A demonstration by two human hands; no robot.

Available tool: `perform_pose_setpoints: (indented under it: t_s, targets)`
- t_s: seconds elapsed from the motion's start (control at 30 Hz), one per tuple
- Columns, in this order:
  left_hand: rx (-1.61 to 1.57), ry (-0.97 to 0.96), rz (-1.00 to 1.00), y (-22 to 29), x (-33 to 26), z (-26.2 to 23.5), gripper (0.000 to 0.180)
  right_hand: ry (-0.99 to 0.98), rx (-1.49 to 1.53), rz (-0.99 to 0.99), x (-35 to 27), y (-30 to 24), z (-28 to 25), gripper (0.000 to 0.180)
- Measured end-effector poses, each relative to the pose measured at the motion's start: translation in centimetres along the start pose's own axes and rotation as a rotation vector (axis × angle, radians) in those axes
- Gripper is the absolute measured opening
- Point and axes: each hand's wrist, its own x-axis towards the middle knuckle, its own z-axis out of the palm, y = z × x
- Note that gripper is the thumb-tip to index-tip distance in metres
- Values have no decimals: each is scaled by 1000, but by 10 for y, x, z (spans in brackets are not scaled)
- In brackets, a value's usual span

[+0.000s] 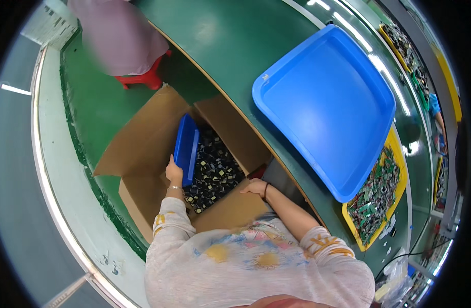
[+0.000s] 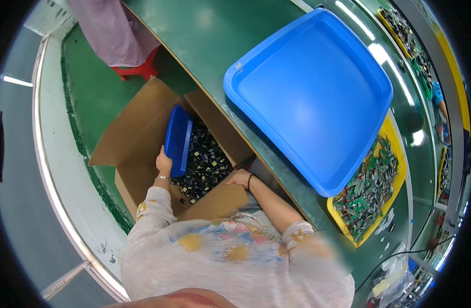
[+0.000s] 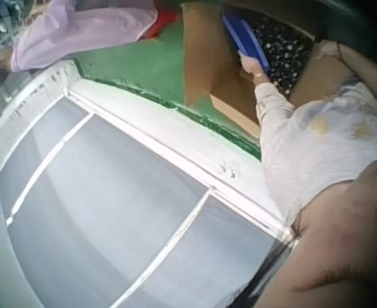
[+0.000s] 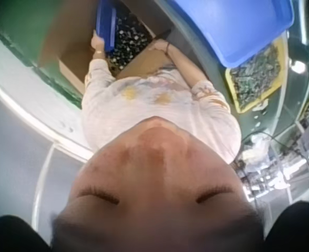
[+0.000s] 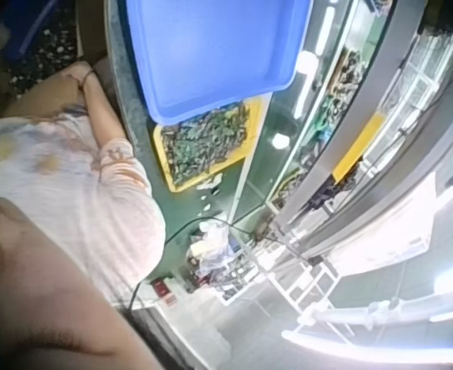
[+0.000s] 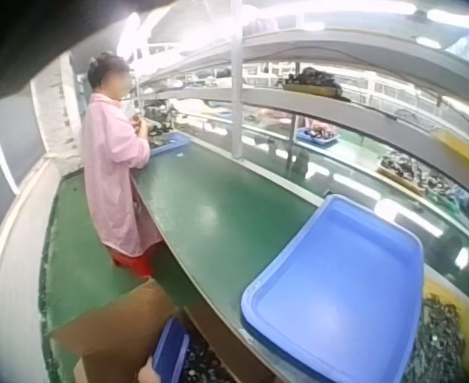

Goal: The person assembles small electronic components by hand, inserting wires into black plastic housings and placing the finished units into a blue tray. The person also retrieves a tray of completed units from a cardboard box and places it on the table.

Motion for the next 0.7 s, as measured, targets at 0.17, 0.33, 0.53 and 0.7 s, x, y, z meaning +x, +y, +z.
perform_pose_setpoints:
  t_s: [0.17, 0.33, 0.53, 0.7]
  targets:
    - [-92, -46, 15, 24, 13, 15, 33, -99, 262, -173, -46, -6, -12, 26]
    - [-199, 65, 145, 11, 26, 46, 25, 93, -253, -503, -47, -90, 27, 26]
    - [-67, -87, 106, -45, 97, -28, 23, 174, -348, -722, -87, -148, 58, 38]
    - [108, -94, 85, -73, 82, 15, 29, 160, -331, -609, -71, -117, 55, 36]
